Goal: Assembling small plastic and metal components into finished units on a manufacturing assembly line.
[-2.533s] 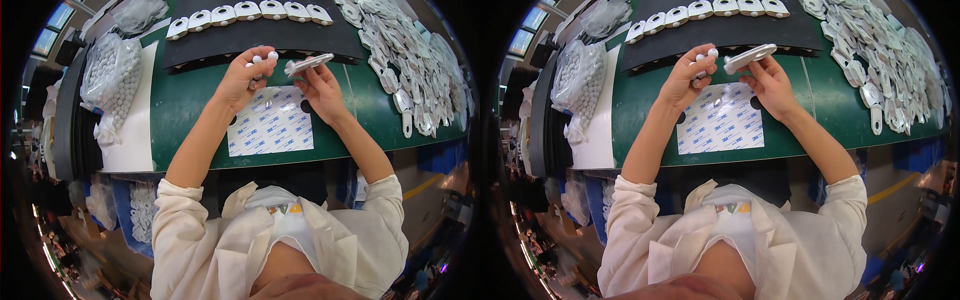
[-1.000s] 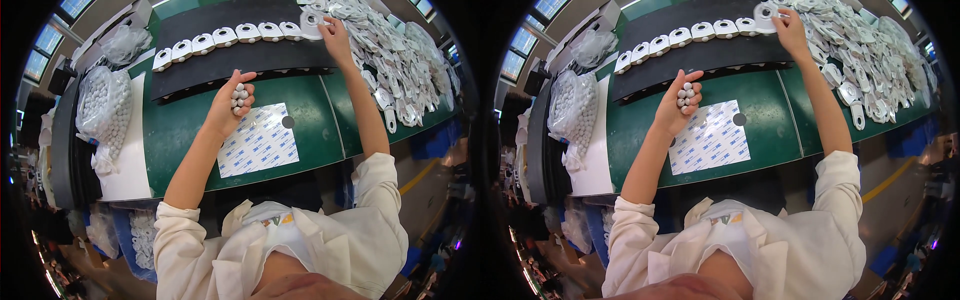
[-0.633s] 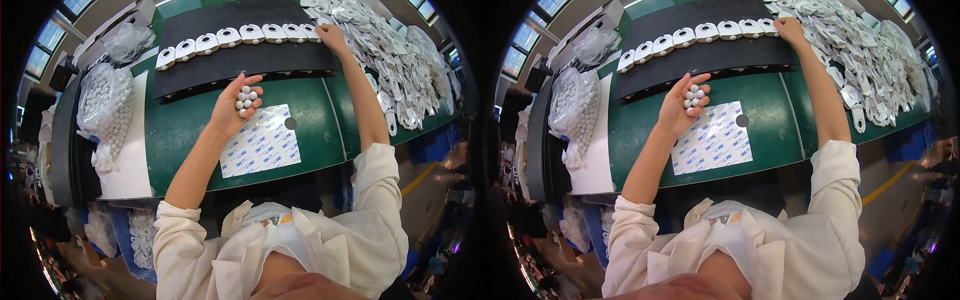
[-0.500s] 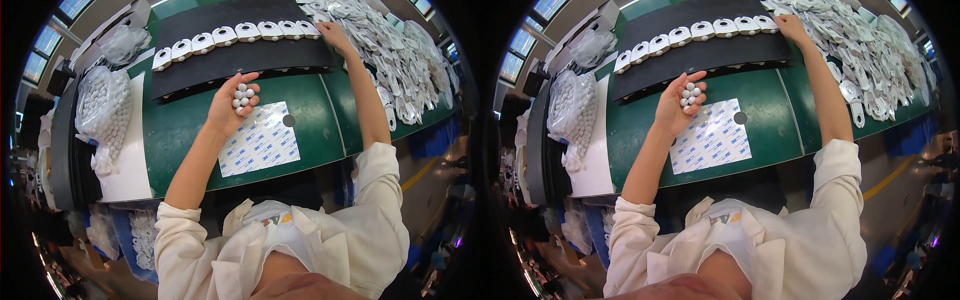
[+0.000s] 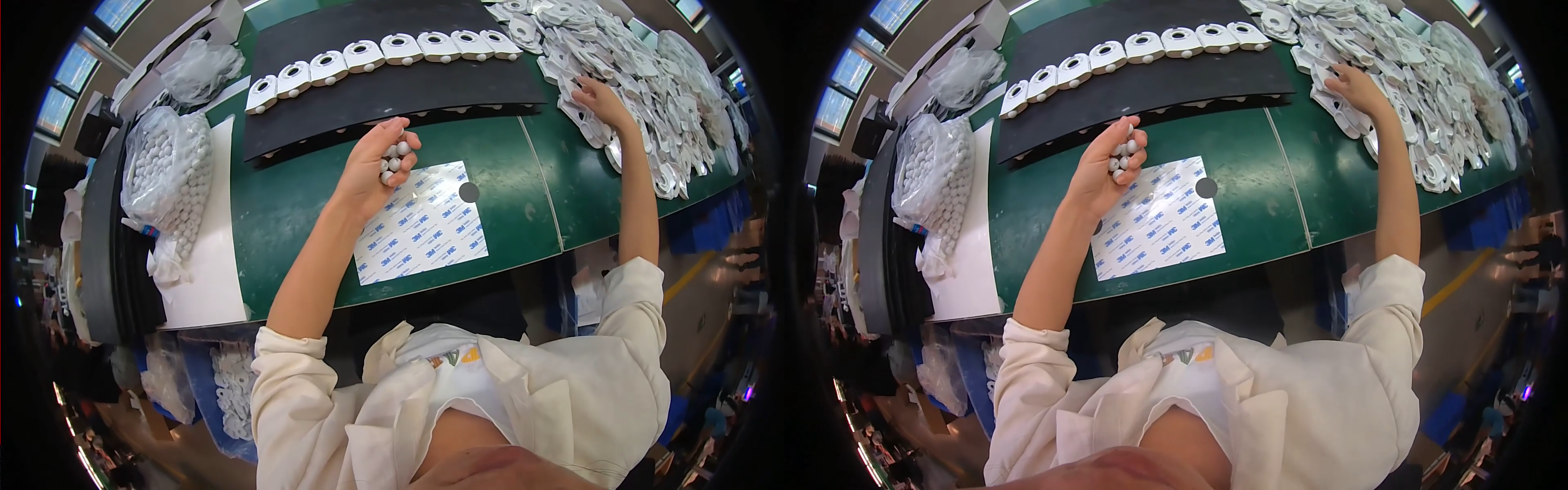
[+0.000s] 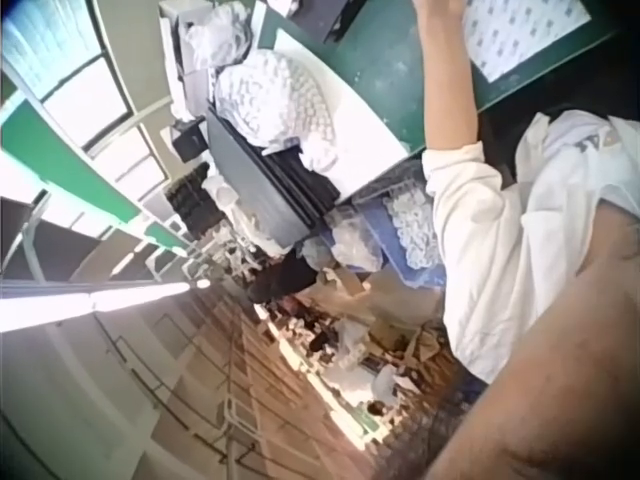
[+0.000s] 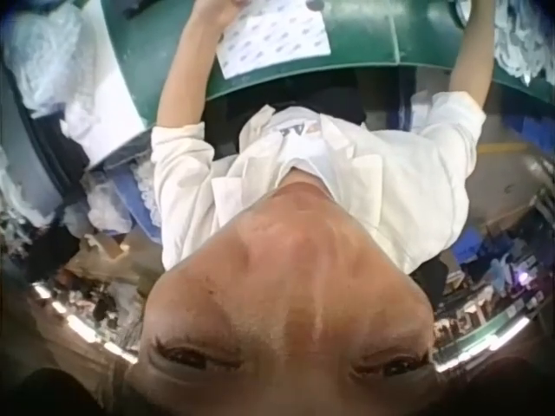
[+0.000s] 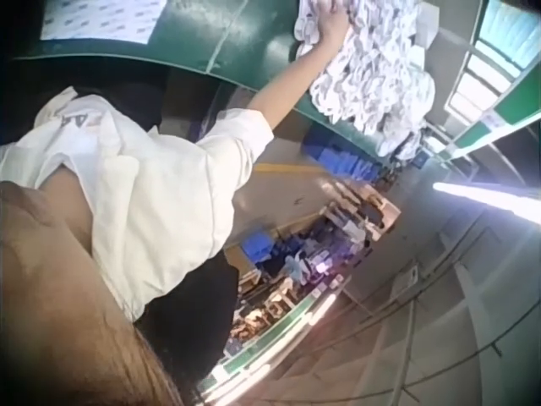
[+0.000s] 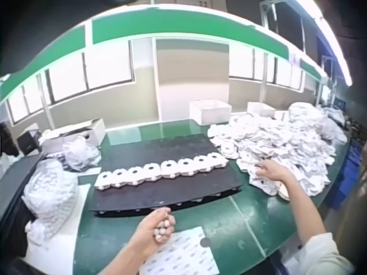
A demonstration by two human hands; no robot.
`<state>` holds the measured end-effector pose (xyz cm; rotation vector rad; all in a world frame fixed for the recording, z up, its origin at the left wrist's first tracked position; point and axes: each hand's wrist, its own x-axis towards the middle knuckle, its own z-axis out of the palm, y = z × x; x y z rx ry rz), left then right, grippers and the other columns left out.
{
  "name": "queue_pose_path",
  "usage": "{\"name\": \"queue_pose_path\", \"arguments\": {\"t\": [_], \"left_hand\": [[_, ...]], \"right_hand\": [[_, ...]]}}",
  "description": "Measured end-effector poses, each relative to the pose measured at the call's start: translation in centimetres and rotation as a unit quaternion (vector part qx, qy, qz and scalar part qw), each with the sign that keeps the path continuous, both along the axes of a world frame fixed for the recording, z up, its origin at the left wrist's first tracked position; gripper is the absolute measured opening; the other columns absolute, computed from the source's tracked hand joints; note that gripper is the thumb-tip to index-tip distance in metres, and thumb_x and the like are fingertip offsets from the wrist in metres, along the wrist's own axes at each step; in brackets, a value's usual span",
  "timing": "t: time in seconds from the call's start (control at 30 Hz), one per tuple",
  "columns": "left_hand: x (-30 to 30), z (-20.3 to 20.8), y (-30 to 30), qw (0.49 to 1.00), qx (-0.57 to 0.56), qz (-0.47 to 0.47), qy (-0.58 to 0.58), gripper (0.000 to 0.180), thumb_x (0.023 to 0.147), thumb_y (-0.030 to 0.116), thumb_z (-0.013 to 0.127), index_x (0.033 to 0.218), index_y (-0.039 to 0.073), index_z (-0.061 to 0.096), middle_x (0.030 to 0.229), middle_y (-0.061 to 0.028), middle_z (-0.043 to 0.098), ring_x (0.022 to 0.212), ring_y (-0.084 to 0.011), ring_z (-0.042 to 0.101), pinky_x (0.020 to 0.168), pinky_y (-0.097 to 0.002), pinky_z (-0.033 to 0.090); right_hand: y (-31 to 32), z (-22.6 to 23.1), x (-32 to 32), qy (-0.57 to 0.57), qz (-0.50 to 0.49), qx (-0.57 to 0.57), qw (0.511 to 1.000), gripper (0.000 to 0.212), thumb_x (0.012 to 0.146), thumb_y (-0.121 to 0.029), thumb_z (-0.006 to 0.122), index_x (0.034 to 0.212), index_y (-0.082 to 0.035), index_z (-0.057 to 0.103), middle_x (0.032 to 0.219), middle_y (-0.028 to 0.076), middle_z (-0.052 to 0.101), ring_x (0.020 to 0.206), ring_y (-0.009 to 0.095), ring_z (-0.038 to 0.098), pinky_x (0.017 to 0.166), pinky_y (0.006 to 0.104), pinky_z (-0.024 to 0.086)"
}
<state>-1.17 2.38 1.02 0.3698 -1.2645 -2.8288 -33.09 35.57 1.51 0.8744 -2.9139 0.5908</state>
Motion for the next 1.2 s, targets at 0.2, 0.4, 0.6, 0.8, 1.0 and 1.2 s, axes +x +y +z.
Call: {"name": "queue_pose_path", "arguments": {"t": [0.2, 0.4, 0.6, 0.8, 1.0, 1.2], "left_hand": [[0.0, 0.0, -0.1, 1.000, 0.014, -0.005, 0.010, 0.033, 0.086, 0.029, 0.059, 0.106, 0.004, 0.052, 0.076, -0.0012, 0.051, 0.058, -0.0057, 0.044, 0.039, -0.0163, 0.030], [0.2, 0.8, 0.2, 0.999, 0.026, -0.006, 0.046, 0.037, 0.087, 0.024, 0.057, 0.117, 0.004, 0.049, 0.083, -0.0010, 0.048, 0.062, -0.0058, 0.041, 0.043, -0.0163, 0.030], [-0.1, 0.2, 0.1, 0.996, 0.044, 0.007, 0.076, 0.031, 0.087, 0.012, 0.055, 0.117, 0.005, 0.050, 0.093, -0.0036, 0.052, 0.065, -0.0065, 0.044, 0.044, -0.0166, 0.032], [-0.1, 0.0, -0.3, 0.998, 0.020, 0.045, 0.049, 0.025, 0.087, 0.015, 0.057, 0.109, 0.005, 0.053, 0.093, -0.0047, 0.055, 0.065, -0.0064, 0.046, 0.043, -0.0159, 0.032], [-0.2, -0.4, -1.0, 0.995, 0.064, 0.052, 0.054, 0.025, 0.086, 0.019, 0.059, 0.104, 0.003, 0.056, 0.092, -0.0066, 0.058, 0.062, -0.0062, 0.047, 0.041, -0.0157, 0.033], [-0.5, -0.5, -0.9, 0.996, 0.017, 0.053, 0.074, 0.029, 0.086, 0.018, 0.059, 0.112, 0.005, 0.055, 0.098, -0.0058, 0.056, 0.065, -0.0048, 0.045, 0.041, -0.0148, 0.033]], "right_hand": [[0.0, 1.7, 3.5, -0.013, -0.038, -0.006, 0.999, 0.046, 0.071, -0.034, 0.071, 0.101, -0.001, 0.059, 0.079, 0.006, 0.056, 0.069, 0.014, 0.049, 0.063, 0.0263, 0.041], [-1.3, 1.4, 7.1, -0.039, 0.000, -0.318, 0.947, 0.025, 0.078, -0.025, 0.067, 0.085, -0.002, 0.061, 0.076, 0.002, 0.058, 0.068, 0.008, 0.050, 0.062, 0.0206, 0.038], [-5.1, 2.9, 13.1, -0.246, 0.009, -0.548, 0.800, 0.034, 0.084, -0.019, 0.060, 0.112, -0.005, 0.048, 0.089, 0.006, 0.060, 0.067, 0.012, 0.060, 0.049, 0.0175, 0.043], [-9.7, 3.5, 19.4, -0.223, 0.151, -0.362, 0.892, 0.017, 0.075, -0.004, 0.067, 0.091, -0.003, 0.060, 0.080, -0.001, 0.058, 0.071, 0.004, 0.054, 0.062, 0.0175, 0.044], [-13.9, 1.3, 23.9, -0.373, 0.240, -0.376, 0.814, 0.017, 0.078, 0.001, 0.063, 0.095, -0.001, 0.059, 0.086, 0.001, 0.059, 0.080, 0.006, 0.055, 0.069, 0.0193, 0.045], [-15.3, -1.6, 26.2, -0.370, 0.227, -0.360, 0.826, 0.015, 0.086, -0.007, 0.056, 0.100, -0.002, 0.053, 0.087, 0.001, 0.058, 0.075, 0.005, 0.053, 0.068, 0.0201, 0.043]]}}
